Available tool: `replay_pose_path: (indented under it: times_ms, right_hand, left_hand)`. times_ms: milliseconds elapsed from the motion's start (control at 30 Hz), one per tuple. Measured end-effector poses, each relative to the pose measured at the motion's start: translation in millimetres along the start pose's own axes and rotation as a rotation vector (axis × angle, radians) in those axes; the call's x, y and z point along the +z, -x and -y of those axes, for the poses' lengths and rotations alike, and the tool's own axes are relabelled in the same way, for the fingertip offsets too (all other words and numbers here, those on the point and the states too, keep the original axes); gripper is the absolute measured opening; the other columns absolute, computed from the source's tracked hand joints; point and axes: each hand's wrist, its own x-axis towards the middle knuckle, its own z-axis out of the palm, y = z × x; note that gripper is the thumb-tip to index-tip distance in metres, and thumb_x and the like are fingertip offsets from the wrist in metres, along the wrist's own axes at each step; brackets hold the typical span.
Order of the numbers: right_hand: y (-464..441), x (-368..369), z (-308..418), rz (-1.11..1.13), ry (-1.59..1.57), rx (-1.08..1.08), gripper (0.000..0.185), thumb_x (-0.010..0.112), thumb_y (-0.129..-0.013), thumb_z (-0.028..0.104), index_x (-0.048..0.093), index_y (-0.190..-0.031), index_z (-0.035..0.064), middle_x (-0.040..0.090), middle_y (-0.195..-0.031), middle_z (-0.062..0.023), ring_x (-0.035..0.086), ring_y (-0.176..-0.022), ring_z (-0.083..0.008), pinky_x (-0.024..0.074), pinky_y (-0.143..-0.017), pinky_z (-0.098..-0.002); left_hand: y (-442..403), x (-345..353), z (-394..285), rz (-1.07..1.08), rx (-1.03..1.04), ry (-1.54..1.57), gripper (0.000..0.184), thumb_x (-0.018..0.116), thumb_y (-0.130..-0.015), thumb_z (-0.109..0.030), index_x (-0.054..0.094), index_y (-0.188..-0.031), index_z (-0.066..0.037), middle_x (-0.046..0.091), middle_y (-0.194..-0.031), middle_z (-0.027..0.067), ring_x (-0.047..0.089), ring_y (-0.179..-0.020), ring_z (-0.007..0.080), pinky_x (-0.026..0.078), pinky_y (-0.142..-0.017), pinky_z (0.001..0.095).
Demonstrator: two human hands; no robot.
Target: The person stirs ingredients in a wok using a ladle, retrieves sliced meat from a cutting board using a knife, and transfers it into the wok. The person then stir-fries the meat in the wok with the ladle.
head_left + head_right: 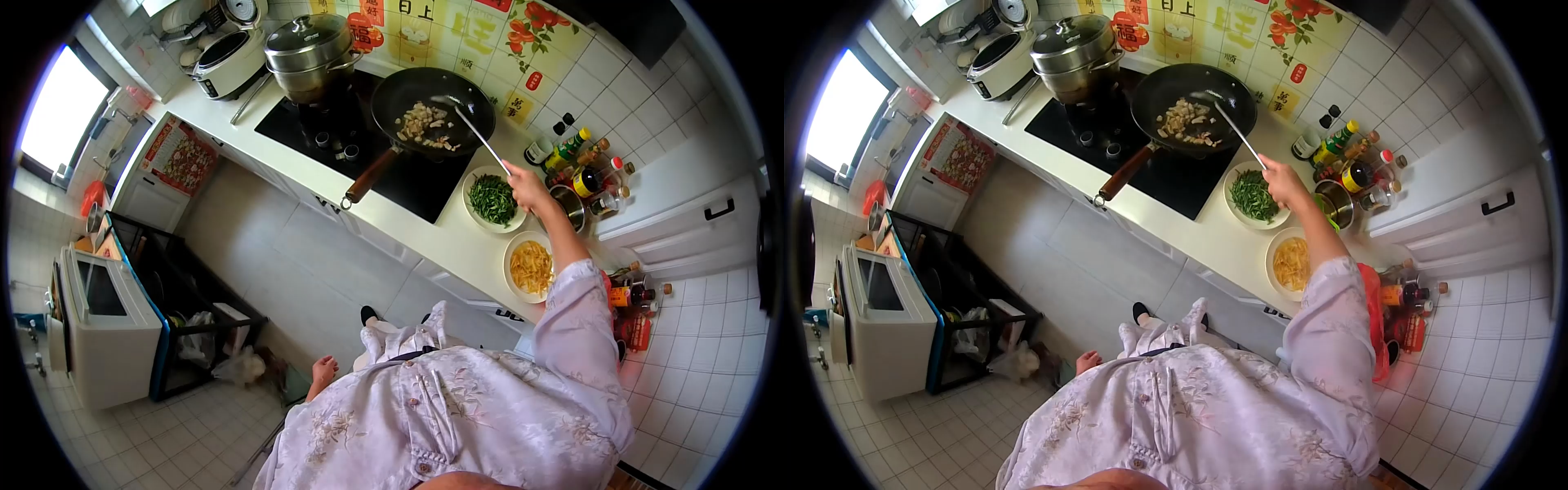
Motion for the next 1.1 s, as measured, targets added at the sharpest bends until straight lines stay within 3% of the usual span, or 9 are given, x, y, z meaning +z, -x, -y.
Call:
replay_pose_path:
  times_ms: [200, 300, 367, 400, 733, 900, 1000, 1067, 1100]
  right_hand:
    - [-26.4, 36.2, 28.8, 0.008, -0.172, 0.041, 0.041, 0.038, -0.087, 0.015, 0.037, -0.127, 0.0247, 0.031, -0.051, 0.0039, 0.027, -0.035, -0.0057, 0.0252, -0.029, -0.0226]
    - [-13.9, 39.8, 12.9, 0.037, 0.182, -0.049, 0.04, 0.04, -0.086, 0.015, 0.041, -0.124, 0.024, 0.048, -0.057, -0.0048, 0.044, -0.041, -0.0149, 0.0393, -0.038, -0.0297]
    - [-22.0, 36.1, -32.6, -0.162, 0.462, -0.622, 0.04, 0.043, -0.083, 0.013, 0.044, -0.122, 0.0233, 0.059, -0.079, -0.018, 0.057, -0.068, -0.031, 0.0458, -0.062, -0.0374]
    - [3.0, 21.7, -12.8, -0.084, 0.511, -0.333, 0.04, 0.043, -0.082, 0.012, 0.046, -0.12, 0.0258, 0.056, -0.092, -0.0218, 0.055, -0.085, -0.035, 0.0428, -0.076, -0.0377]
    - [48.8, -121.3, 8.8, -0.055, 0.701, -0.4, 0.038, 0.049, -0.077, 0.009, 0.052, -0.113, 0.021, 0.057, -0.086, -0.0206, 0.057, -0.074, -0.0309, 0.0443, -0.07, -0.0337]
    - [32.8, -83.0, 3.2, 0.059, 0.713, -0.253, 0.037, 0.048, -0.08, 0.011, 0.05, -0.116, 0.0181, 0.055, -0.106, -0.0152, 0.055, -0.095, -0.0276, 0.0411, -0.083, -0.0299]
    - [-4.4, -48.5, -17.6, -0.006, 0.661, -0.448, 0.038, 0.048, -0.08, 0.012, 0.049, -0.117, 0.0192, 0.054, -0.106, -0.0173, 0.054, -0.095, -0.0283, 0.0402, -0.083, -0.0313]
    - [-25.1, -35.8, -28.5, -0.172, 0.473, -0.71, 0.037, 0.047, -0.083, 0.013, 0.048, -0.118, 0.0211, 0.061, -0.084, -0.0153, 0.057, -0.068, -0.0234, 0.0461, -0.064, -0.0317]
    - [-26.8, -32.7, -19.8, -0.165, 0.47, -0.709, 0.037, 0.047, -0.083, 0.013, 0.048, -0.118, 0.0211, 0.061, -0.084, -0.0153, 0.057, -0.068, -0.0234, 0.0461, -0.064, -0.0317]
  left_hand:
    - [26.3, 3.3, 12.7, -0.018, -0.021, -0.006, 0.028, 0.054, -0.077, -0.012, 0.053, -0.102, 0.001, 0.058, -0.069, 0.0054, 0.056, -0.057, 0.0127, 0.039, -0.042, 0.0228]
    - [38.9, 11.0, 16.0, -0.035, -0.02, 0.007, 0.027, 0.055, -0.076, -0.011, 0.054, -0.101, 0.002, 0.059, -0.071, 0.006, 0.056, -0.058, 0.0131, 0.04, -0.043, 0.0239]
    - [36.5, 14.4, 23.9, -0.032, -0.026, 0.005, 0.027, 0.055, -0.076, -0.011, 0.054, -0.1, 0.002, 0.059, -0.071, 0.0062, 0.056, -0.058, 0.0134, 0.041, -0.044, 0.0242]
    - [34.3, 16.5, 29.1, -0.028, -0.029, 0.004, 0.027, 0.055, -0.076, -0.011, 0.055, -0.1, 0.002, 0.059, -0.072, 0.0065, 0.056, -0.058, 0.0138, 0.042, -0.046, 0.0246]
    - [27.5, 25.0, 12.3, -0.029, -0.035, -0.021, 0.03, 0.055, -0.075, -0.01, 0.054, -0.102, 0.003, 0.059, -0.074, 0.0088, 0.056, -0.059, 0.0148, 0.046, -0.051, 0.0256]
    - [8.4, 29.6, 4.4, 0.058, 0.012, -0.09, 0.031, 0.054, -0.077, -0.013, 0.054, -0.103, 0.002, 0.059, -0.074, 0.0074, 0.057, -0.06, 0.0138, 0.043, -0.048, 0.025]
    - [4.4, 35.0, -16.0, 0.028, -0.049, -0.097, 0.03, 0.054, -0.077, -0.014, 0.054, -0.103, 0.001, 0.059, -0.075, 0.0061, 0.057, -0.061, 0.0132, 0.042, -0.048, 0.0236]
    - [8.7, 38.9, -32.1, 0.0, -0.024, -0.094, 0.03, 0.054, -0.077, -0.015, 0.054, -0.103, 0.0, 0.059, -0.075, 0.0055, 0.057, -0.061, 0.013, 0.042, -0.047, 0.0233]
    - [15.4, 38.7, -36.1, -0.02, -0.012, -0.104, 0.03, 0.054, -0.077, -0.015, 0.054, -0.103, 0.0, 0.059, -0.075, 0.0048, 0.057, -0.061, 0.0127, 0.042, -0.047, 0.023]
